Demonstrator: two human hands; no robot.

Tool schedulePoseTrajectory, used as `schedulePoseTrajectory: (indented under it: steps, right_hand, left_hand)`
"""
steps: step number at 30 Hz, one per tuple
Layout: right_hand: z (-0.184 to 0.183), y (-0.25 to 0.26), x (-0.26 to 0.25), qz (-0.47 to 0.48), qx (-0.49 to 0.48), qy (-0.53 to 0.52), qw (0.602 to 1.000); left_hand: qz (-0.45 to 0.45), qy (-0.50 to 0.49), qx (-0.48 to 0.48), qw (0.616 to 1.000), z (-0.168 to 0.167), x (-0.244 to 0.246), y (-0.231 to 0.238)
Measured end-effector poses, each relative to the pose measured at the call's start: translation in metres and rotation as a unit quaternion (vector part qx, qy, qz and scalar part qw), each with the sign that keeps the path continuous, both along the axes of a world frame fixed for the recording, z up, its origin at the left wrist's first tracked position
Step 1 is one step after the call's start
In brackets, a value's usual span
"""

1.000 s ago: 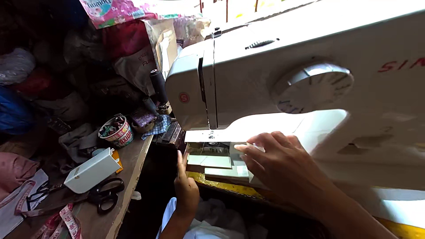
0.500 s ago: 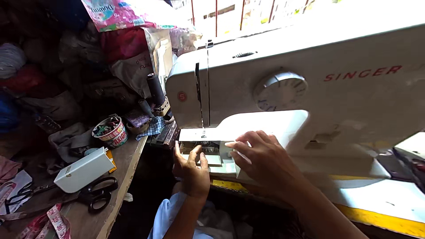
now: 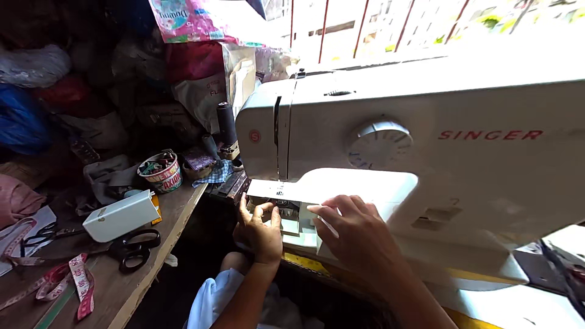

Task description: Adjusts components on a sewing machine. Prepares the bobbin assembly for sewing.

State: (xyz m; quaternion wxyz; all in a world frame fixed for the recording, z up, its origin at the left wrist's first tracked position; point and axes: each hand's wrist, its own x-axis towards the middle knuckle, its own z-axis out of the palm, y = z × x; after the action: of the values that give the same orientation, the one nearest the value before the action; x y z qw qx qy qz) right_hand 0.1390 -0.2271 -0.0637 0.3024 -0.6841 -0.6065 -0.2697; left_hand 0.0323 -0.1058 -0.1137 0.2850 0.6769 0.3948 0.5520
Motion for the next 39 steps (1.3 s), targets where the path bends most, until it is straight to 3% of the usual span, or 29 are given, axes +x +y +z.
schedulePoseTrajectory:
  steps: [14,18,22,27,34,39]
  right_hand:
    - [0.000,0.000,-0.001,-0.010,0.001,0.001,1.000]
    - [0.001,-0.002,-0.002,-0.007,-0.007,0.006,1.000]
    - [0.001,-0.002,-0.002,-0.009,-0.006,0.013,1.000]
    - [0.001,-0.008,-0.003,0.008,0.005,0.029,1.000]
    - [0.005,-0.029,-0.026,0.084,0.058,0.174,0.979]
    - [-0.007,-0.033,-0.052,0.137,0.069,0.168,0.974]
  left_hand:
    - [-0.015,-0.006,0.010,1.000,-0.001,0.008,0.009]
    - [-0.009,0.033,0.083,0.996,-0.004,-0.012,0.008]
    - [-0.147,0.017,0.101,0.984,-0.010,-0.071,-0.001]
    - [-0.336,-0.148,-0.003,0.930,0.010,-0.113,-0.023]
    - [-0.360,-0.116,0.061,0.924,0.016,-0.112,-0.022]
    - [-0.386,-0.107,0.068,0.914,0.017,-0.107,-0.025]
